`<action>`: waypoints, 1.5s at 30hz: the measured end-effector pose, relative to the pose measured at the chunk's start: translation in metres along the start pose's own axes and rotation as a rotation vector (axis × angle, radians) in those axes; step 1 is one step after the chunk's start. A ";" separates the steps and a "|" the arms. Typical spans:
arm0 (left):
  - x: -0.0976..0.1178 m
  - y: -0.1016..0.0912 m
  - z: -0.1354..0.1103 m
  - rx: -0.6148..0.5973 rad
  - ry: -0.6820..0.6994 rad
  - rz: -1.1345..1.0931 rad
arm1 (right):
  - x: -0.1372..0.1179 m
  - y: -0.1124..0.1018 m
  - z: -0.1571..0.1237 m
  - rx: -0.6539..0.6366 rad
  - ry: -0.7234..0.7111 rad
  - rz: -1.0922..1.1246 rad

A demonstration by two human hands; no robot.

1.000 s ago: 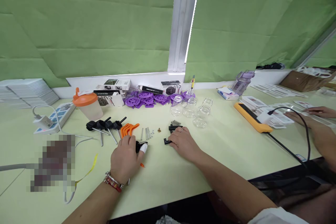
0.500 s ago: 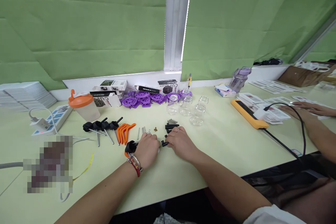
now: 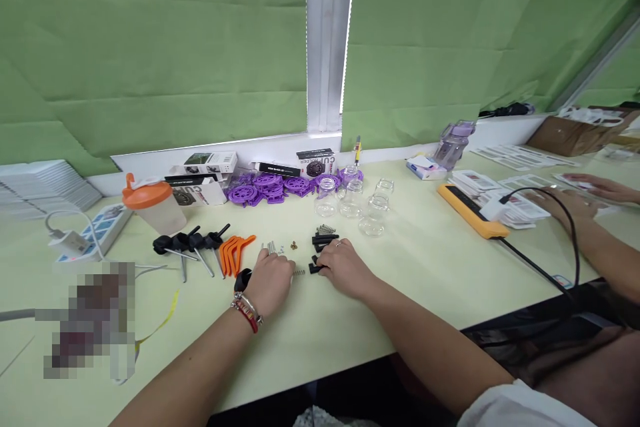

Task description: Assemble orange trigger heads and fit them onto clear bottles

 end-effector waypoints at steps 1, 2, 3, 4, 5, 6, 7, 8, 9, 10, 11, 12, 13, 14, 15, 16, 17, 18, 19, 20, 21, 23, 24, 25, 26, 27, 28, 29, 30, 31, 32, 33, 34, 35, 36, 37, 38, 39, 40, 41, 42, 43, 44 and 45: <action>-0.001 -0.001 0.000 -0.003 -0.006 -0.009 | 0.000 0.000 0.001 0.011 0.005 0.001; -0.001 -0.002 0.001 -0.005 -0.010 -0.011 | -0.001 -0.001 0.001 0.031 0.008 0.006; -0.001 -0.004 0.001 -0.008 -0.012 -0.009 | -0.002 -0.002 0.001 0.060 0.007 0.014; -0.001 -0.005 0.002 -0.010 -0.013 -0.002 | -0.003 -0.004 0.000 0.091 0.000 0.027; -0.001 -0.006 0.002 -0.009 -0.012 0.004 | -0.006 -0.006 0.000 0.122 -0.013 0.041; -0.001 -0.007 0.003 -0.008 -0.009 0.007 | -0.009 -0.007 -0.001 0.148 -0.031 0.055; 0.000 -0.008 0.004 -0.008 -0.004 0.006 | -0.014 -0.008 -0.001 0.165 -0.052 0.063; 0.001 -0.009 0.005 -0.009 0.001 0.002 | -0.019 -0.008 -0.001 0.173 -0.073 0.062; 0.002 -0.010 0.005 -0.010 0.007 -0.003 | -0.024 -0.007 -0.001 0.173 -0.091 0.049; 0.002 -0.010 0.006 -0.008 0.011 -0.008 | -0.029 -0.005 0.001 0.166 -0.103 0.027; 0.003 -0.011 0.007 -0.005 0.015 -0.012 | -0.033 -0.003 0.002 0.158 -0.109 0.000; 0.004 -0.011 0.007 0.002 0.017 -0.015 | -0.037 -0.001 0.005 0.150 -0.110 -0.027; 0.004 -0.011 0.008 0.012 0.019 -0.018 | -0.039 0.001 0.007 0.145 -0.108 -0.049; 0.004 -0.011 0.008 0.022 0.018 -0.023 | -0.039 0.001 0.010 0.143 -0.104 -0.061; 0.004 -0.011 0.009 0.033 0.012 -0.031 | -0.039 0.002 0.013 0.141 -0.102 -0.063; 0.002 -0.011 0.009 0.047 0.000 -0.038 | -0.037 0.001 0.017 0.137 -0.100 -0.058; 0.001 -0.012 0.009 0.067 -0.017 -0.043 | -0.032 -0.001 0.021 0.126 -0.093 -0.044; -0.001 -0.014 0.008 0.092 -0.036 -0.044 | -0.026 -0.003 0.026 0.110 -0.076 -0.021; -0.002 -0.016 0.008 0.118 -0.052 -0.044 | -0.017 -0.006 0.032 0.094 -0.050 0.017; -0.002 -0.018 0.007 0.143 -0.060 -0.044 | -0.005 -0.009 0.039 0.074 -0.007 0.070; -0.002 -0.020 0.005 0.161 -0.059 -0.049 | 0.008 -0.012 0.045 0.071 0.045 0.145; 0.001 -0.021 0.002 0.174 -0.038 -0.071 | 0.038 -0.018 0.057 0.106 0.156 0.354; 0.002 -0.022 0.001 0.173 -0.025 -0.084 | 0.050 -0.018 0.062 0.116 0.179 0.442; 0.003 -0.022 -0.001 0.172 -0.014 -0.094 | 0.060 -0.017 0.067 0.125 0.185 0.514; 0.004 -0.021 -0.002 0.170 -0.005 -0.099 | 0.068 -0.016 0.072 0.130 0.186 0.544; 0.006 -0.021 -0.003 0.167 0.003 -0.101 | 0.074 -0.013 0.075 0.136 0.180 0.576; 0.006 -0.020 -0.004 0.162 0.009 -0.101 | 0.078 -0.011 0.077 0.147 0.168 0.613; 0.007 -0.019 -0.005 0.157 0.014 -0.103 | 0.082 -0.008 0.078 0.161 0.153 0.655; 0.008 -0.018 -0.006 0.151 0.019 -0.106 | 0.084 -0.006 0.079 0.175 0.136 0.707; 0.008 -0.018 -0.006 0.146 0.024 -0.110 | 0.085 -0.004 0.079 0.190 0.118 0.760; 0.009 -0.017 -0.006 0.143 0.028 -0.115 | 0.085 -0.002 0.079 0.203 0.100 0.805; 0.009 -0.017 -0.006 0.144 0.032 -0.121 | 0.085 -0.001 0.079 0.214 0.085 0.838; 0.010 -0.017 -0.007 0.146 0.036 -0.127 | 0.085 0.000 0.079 0.225 0.073 0.867; 0.010 -0.017 -0.007 0.146 0.039 -0.132 | 0.085 0.000 0.079 0.235 0.062 0.894; 0.010 -0.017 -0.007 0.145 0.040 -0.136 | 0.086 0.000 0.079 0.243 0.052 0.917; 0.011 -0.016 -0.007 0.142 0.041 -0.140 | 0.086 0.000 0.079 0.249 0.044 0.937; 0.011 -0.016 -0.007 0.136 0.043 -0.144 | 0.087 0.001 0.079 0.252 0.037 0.955; 0.011 -0.015 -0.007 0.131 0.045 -0.148 | 0.088 0.002 0.079 0.252 0.034 0.970; 0.011 -0.015 -0.007 0.126 0.045 -0.152 | 0.089 0.003 0.079 0.252 0.032 0.979; 0.011 -0.015 -0.008 0.124 0.045 -0.154 | 0.090 0.004 0.079 0.254 0.034 0.985; 0.011 -0.015 -0.008 0.122 0.044 -0.156 | 0.091 0.005 0.079 0.256 0.036 0.990; 0.011 -0.015 -0.008 0.121 0.044 -0.158 | 0.092 0.006 0.079 0.257 0.038 0.996; 0.011 -0.015 -0.008 0.119 0.043 -0.161 | 0.092 0.008 0.079 0.258 0.038 1.004; 0.011 -0.015 -0.008 0.117 0.044 -0.162 | 0.093 0.009 0.079 0.261 0.034 1.012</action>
Point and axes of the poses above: each hand's wrist, its own z-axis towards the middle knuckle, its own y-axis out of the palm, x = y × z, the point moved 7 cm from there along z, towards the middle knuckle, and after that the axes turned 8 degrees about -x, right-handed, at the moved point
